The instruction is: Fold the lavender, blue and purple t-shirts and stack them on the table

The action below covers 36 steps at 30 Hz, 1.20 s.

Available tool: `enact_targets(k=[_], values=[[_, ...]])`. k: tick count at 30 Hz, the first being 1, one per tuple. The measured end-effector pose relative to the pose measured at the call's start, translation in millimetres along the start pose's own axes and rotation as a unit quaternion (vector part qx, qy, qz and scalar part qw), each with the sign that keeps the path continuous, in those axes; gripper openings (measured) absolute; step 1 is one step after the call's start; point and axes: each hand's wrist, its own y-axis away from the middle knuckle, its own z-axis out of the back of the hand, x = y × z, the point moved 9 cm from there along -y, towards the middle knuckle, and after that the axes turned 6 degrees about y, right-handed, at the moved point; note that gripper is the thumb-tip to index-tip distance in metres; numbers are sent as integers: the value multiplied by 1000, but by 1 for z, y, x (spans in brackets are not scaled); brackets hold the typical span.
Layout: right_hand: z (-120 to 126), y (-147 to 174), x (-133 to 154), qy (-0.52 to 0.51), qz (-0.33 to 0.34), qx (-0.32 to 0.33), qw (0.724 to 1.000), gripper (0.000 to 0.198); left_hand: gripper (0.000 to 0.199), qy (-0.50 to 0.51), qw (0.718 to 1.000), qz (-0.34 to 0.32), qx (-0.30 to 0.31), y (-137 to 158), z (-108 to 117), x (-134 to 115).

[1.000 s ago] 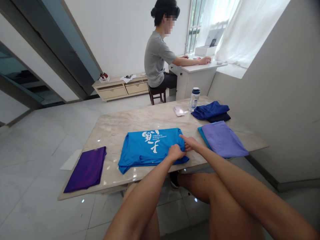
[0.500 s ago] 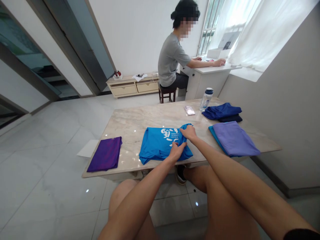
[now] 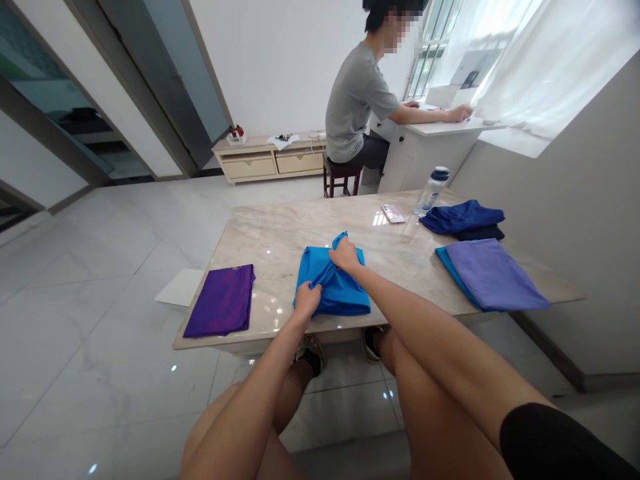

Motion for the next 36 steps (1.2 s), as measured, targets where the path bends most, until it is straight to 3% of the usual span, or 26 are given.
enact_targets(k=[3,7,11,15,18,20,24,26,30,32,36], values=[[-19,2,15,-32,4,30,999,47,38,-14,1000,21,-14,-7,26,16],[-41,4,34,-77,39,106,991,37,28,-37,998,43,-3,-12,42,30],[-46,14,37,27,133,173,976,24,28,-82,995,59,16,-12,45,36],[-59,45,20,208,247,256,911,29,24,-162,985,52,25,-10,46,29],[-68,72,8,288,311,250,870,43,29,-232,971,41,32,-8,46,20],[-77,92,3,306,343,253,851,42,31,-277,959,38,39,-6,48,15],[-92,120,-9,278,373,355,811,29,29,-369,927,49,44,0,56,7],[-81,111,-14,270,371,350,817,23,28,-407,911,50,39,3,60,2],[-31,60,-24,266,322,212,884,24,44,-470,883,7,26,1,54,-19],[-15,43,-30,260,296,179,902,27,52,-476,879,-31,9,-4,46,-34],[-15,39,-26,271,314,170,894,30,45,-462,865,-193,7,-13,10,-69]])
